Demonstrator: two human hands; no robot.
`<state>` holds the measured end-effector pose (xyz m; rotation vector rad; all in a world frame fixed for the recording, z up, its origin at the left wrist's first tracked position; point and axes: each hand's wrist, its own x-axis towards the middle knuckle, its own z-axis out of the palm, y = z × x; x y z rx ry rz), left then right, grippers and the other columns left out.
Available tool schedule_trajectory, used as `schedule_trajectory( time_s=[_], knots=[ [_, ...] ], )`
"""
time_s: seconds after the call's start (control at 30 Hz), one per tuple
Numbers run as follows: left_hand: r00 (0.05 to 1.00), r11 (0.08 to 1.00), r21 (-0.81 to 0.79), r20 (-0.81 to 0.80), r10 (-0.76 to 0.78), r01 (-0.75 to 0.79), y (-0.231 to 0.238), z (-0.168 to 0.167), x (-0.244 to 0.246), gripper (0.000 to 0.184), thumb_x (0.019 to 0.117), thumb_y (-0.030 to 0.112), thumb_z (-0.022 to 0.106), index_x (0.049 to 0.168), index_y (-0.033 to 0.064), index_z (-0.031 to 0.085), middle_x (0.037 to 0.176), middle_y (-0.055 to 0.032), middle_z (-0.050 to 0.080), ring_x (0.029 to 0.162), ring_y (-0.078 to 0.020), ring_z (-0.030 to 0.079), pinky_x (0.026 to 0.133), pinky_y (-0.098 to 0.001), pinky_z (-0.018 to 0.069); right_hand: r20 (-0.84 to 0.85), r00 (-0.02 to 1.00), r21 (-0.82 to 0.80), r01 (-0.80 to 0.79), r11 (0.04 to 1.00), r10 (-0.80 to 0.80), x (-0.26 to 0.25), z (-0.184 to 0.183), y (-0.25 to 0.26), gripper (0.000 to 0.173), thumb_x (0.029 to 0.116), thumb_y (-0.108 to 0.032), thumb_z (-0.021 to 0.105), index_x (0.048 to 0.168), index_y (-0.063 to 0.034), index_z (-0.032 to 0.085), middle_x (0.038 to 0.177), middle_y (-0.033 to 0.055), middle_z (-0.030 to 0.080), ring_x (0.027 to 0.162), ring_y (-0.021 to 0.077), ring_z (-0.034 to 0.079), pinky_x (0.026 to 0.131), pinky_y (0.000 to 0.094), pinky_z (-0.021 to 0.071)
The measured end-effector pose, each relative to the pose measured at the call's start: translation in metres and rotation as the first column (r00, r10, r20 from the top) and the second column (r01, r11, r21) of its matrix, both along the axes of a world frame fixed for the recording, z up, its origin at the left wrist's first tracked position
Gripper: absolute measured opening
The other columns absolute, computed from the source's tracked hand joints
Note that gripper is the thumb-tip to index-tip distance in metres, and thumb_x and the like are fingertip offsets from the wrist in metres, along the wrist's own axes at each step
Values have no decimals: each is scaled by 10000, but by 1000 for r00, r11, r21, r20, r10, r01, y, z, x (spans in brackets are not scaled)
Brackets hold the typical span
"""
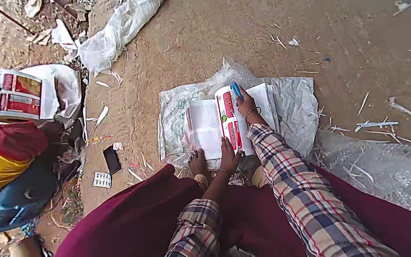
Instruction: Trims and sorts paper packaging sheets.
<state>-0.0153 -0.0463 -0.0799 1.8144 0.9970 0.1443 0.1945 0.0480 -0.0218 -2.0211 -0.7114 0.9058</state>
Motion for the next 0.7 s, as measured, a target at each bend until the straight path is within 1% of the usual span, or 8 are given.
schedule_trajectory(
  time_s=[0.1,0.17,0.27,0.37,0.43,0.5,0.6,0.7],
  knots=[
    [1000,1000,-31,16,-1,1,2,-1,-3,832,1059,345,435,1609,-95,-8,1682,-329,-73,1592,-428,28,1300,-464,100,102,994,-73,-33,997,41,-2,0,15,541,1110,-189,419,1638,-144,311,1313,261,641,1063,383,670,935,539,512],
    [999,999,-42,33,7,-5,1,-2,-4,822,1061,338,426,1614,-83,-13,1686,-316,-84,1595,-416,12,1301,-463,96,144,988,-103,-49,994,64,-5,2,16,546,1107,-165,400,1642,-136,296,1507,227,537,1317,393,585,1114,558,427],
    [999,1000,25,40,13,-14,-3,-5,-7,717,1090,313,390,1638,-28,80,1704,-283,-15,1588,-403,128,1284,-471,195,127,992,-91,4,996,7,-7,-4,17,540,1112,-174,395,1643,-141,298,1299,258,651,1064,384,673,944,542,510],
    [991,983,171,-101,89,-71,4,14,-14,488,1104,196,356,1559,39,434,1619,-173,414,1384,-339,552,1111,-483,459,-82,976,103,207,973,-199,-12,-19,8,530,1130,-178,371,1647,-141,262,924,138,617,628,184,536,573,331,466],
    [928,966,243,-332,167,-87,13,33,-25,442,1108,239,357,1401,54,632,1390,-144,660,1248,-331,654,1039,-514,493,-270,921,235,347,908,-282,-19,-27,-4,528,1134,-165,344,1647,-124,223,837,66,544,508,94,466,453,234,409],
    [785,891,442,-514,345,-102,21,18,-48,504,1070,359,333,1236,137,753,1293,-120,720,1295,-345,617,1079,-588,419,-309,911,288,364,886,-274,-21,-34,-9,543,1131,-153,339,1653,-120,192,796,48,521,496,89,464,447,232,415],
    [712,902,408,-592,378,-140,37,-29,-83,569,1075,381,262,1449,119,601,1553,-147,513,1487,-351,412,1213,-602,245,-84,978,172,203,964,-191,-17,-34,-6,545,1122,-181,389,1651,-158,264,873,121,602,611,176,525,571,343,470],
    [654,938,252,-672,347,-238,49,-26,-76,518,1093,385,317,1488,157,565,1592,-84,478,1530,-274,352,1258,-544,175,46,996,41,75,996,-77,-12,-23,-2,543,1119,-193,406,1648,-187,287,1034,206,653,751,278,601,699,441,513]
  ],
)
